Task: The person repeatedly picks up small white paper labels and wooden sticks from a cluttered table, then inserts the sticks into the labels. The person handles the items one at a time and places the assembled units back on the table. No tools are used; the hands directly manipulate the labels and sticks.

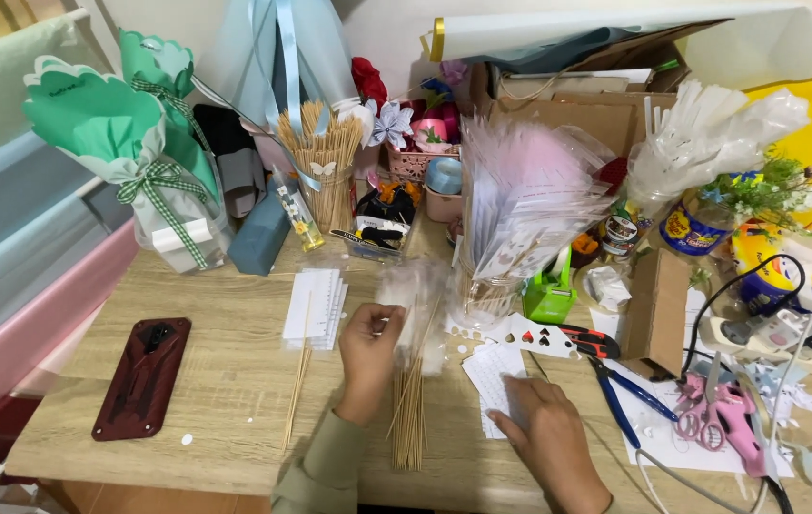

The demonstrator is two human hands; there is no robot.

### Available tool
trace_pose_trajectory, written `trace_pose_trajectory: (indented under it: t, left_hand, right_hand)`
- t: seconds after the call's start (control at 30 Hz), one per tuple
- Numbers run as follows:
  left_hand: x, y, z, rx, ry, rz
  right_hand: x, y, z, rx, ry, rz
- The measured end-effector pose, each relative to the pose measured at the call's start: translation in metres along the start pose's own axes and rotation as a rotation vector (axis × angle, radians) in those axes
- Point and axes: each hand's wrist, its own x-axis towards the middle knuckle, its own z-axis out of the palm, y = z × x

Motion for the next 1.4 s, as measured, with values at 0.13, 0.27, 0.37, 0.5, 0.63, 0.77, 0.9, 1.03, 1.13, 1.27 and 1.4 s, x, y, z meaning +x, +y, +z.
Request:
trace_pose_trajectory:
  t: [0.13,0.27,0.37,0.5,0.63,0.77,0.9,1.03,1.13,1.27,1.4]
  left_hand:
    - [-0.001,0.01,-0.013,-0.205,0.011,0.051]
    - [-0.007,0.024,-0.028,-0.389,0.003,-0.057]
    - [-0.016,0.033,-0.036,-0.464,-0.026,-0.068]
    - [-0.025,0.032,-0.044,-0.474,-0.181,-0.007]
    - [-0.041,0.046,-0.047,-0.6,-0.351,0.013]
    - [-0.048,0.043,-0.045,-0.632,-0.435,-0.053]
    - [-0.052,0.026,-0.031,-0.615,-0.417,-0.177]
    - [-0.063,0.027,-0.018,-0.579,-0.421,-0.341]
    - [-0.067,0.022,-0.01,-0.529,-0.455,-0.421]
    - [-0.07,0.016,-0.003,-0.518,-0.493,-0.431]
    - [-0.073,0.021,0.001,-0.43,-0.503,-0.403]
  right_hand:
    - [0.001,0.003,0.008,-0.124,0.032,0.05]
    - [0.003,-0.005,0.001,-0.084,0.022,0.097]
    - [0.002,-0.005,0.002,-0.059,0.054,0.094]
    - [0.003,-0.004,0.004,-0.026,0.054,0.125]
    - [0.005,0.003,0.008,-0.024,0.0,0.162]
    - [0.004,-0.001,0.004,-0.02,0.001,0.162]
    - [0.002,0.003,0.009,-0.008,0.103,0.062]
    - [0.0,0.001,0.011,-0.001,0.185,-0.025]
    - [-0.002,0.003,0.014,-0.087,0.219,0.023]
    - [0.004,-0.006,-0.006,0.212,0.151,0.18]
    - [0.012,-0.028,-0.033,0.644,0.046,0.689]
